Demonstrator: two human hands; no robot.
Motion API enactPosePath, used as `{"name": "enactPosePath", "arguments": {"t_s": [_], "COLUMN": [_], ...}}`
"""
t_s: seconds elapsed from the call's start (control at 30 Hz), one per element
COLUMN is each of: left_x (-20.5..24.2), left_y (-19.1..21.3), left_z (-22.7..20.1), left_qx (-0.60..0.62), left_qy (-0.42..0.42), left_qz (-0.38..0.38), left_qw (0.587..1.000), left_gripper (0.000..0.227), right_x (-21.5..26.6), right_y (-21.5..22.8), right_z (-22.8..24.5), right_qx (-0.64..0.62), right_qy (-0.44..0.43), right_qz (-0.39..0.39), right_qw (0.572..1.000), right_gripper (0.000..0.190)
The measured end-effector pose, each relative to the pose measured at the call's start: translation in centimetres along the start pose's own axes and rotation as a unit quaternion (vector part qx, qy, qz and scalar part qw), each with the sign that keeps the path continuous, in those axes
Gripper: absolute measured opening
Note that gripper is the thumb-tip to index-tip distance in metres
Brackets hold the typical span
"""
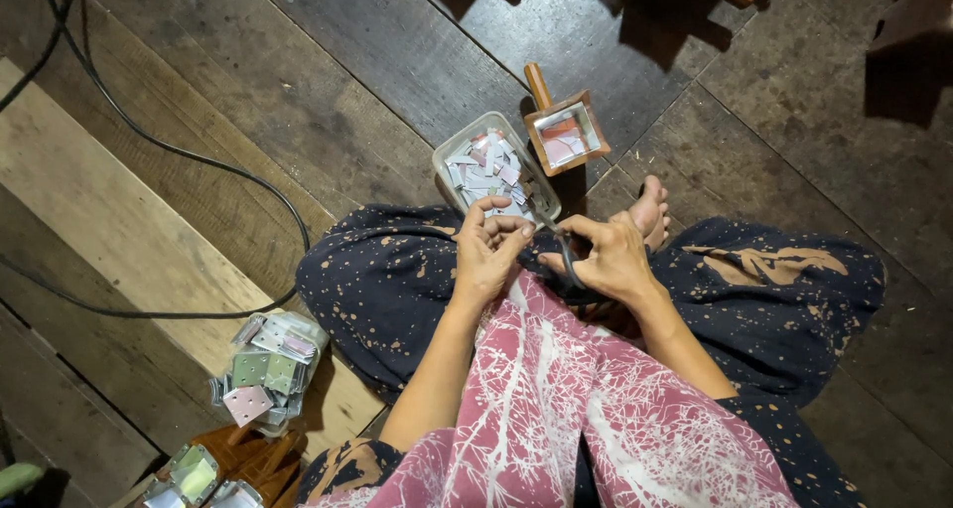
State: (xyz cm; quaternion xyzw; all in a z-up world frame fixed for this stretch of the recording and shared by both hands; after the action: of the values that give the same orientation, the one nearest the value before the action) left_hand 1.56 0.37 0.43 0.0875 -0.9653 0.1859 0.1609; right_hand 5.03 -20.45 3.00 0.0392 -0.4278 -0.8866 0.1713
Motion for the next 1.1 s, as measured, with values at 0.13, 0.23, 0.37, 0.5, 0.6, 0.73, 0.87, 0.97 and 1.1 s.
{"name": "enactPosePath", "arguments": {"t_s": [0.13, 0.23, 0.37, 0.5, 0.6, 0.73, 0.87, 0.97, 1.1], "left_x": [0.0, 0.1, 0.1, 0.1, -0.1, 0.0, 0.0, 0.1, -0.1], "left_y": [0.3, 0.2, 0.3, 0.3, 0.5, 0.7, 0.6, 0.4, 0.0], "left_z": [0.0, -0.5, -0.9, -1.5, -0.9, -0.4, -0.5, -1.0, -1.4], "left_qx": [-0.019, -0.056, -0.13, -0.166, -0.171, -0.172, -0.17, -0.174, -0.163], "left_qy": [0.01, 0.01, 0.005, 0.004, 0.0, 0.005, 0.011, 0.018, 0.017], "left_qz": [0.015, 0.022, 0.03, 0.04, 0.046, 0.052, 0.052, 0.052, 0.051], "left_qw": [1.0, 0.998, 0.991, 0.985, 0.984, 0.984, 0.984, 0.983, 0.985], "left_gripper": [0.05, 0.048, 0.047, 0.047, 0.045, 0.045, 0.044, 0.043, 0.042], "right_x": [-0.1, -0.3, -0.1, 0.0, 0.1, 0.1, 0.1, 0.1, 0.2], "right_y": [0.3, 1.1, 0.8, 0.3, 0.1, 0.1, 0.5, 0.5, 0.3], "right_z": [1.0, 2.2, 1.5, 0.7, 0.5, 0.6, 0.9, 0.7, -0.2], "right_qx": [0.021, 0.043, 0.082, 0.112, 0.121, 0.118, 0.104, 0.099, 0.094], "right_qy": [0.024, 0.053, 0.082, 0.093, 0.099, 0.105, 0.112, 0.111, 0.095], "right_qz": [0.003, -0.003, -0.007, -0.014, -0.023, -0.028, -0.032, -0.041, -0.042], "right_qw": [0.999, 0.998, 0.993, 0.989, 0.987, 0.987, 0.988, 0.988, 0.99], "right_gripper": [0.037, 0.038, 0.042, 0.041, 0.042, 0.038, 0.036, 0.036, 0.032]}}
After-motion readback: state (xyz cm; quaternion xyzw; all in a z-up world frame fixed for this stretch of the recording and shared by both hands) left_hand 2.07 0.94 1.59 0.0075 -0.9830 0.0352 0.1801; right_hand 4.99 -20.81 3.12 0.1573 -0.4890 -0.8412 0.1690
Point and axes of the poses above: each hand's wrist, its own x-axis away from the middle knuckle, its own y-axis out of the back of the hand, z = x × y, the point moved 1 cm from there along -x, towards the middle knuckle, and after that the axes turned 7 degrees about x, right-handed, at the moved point
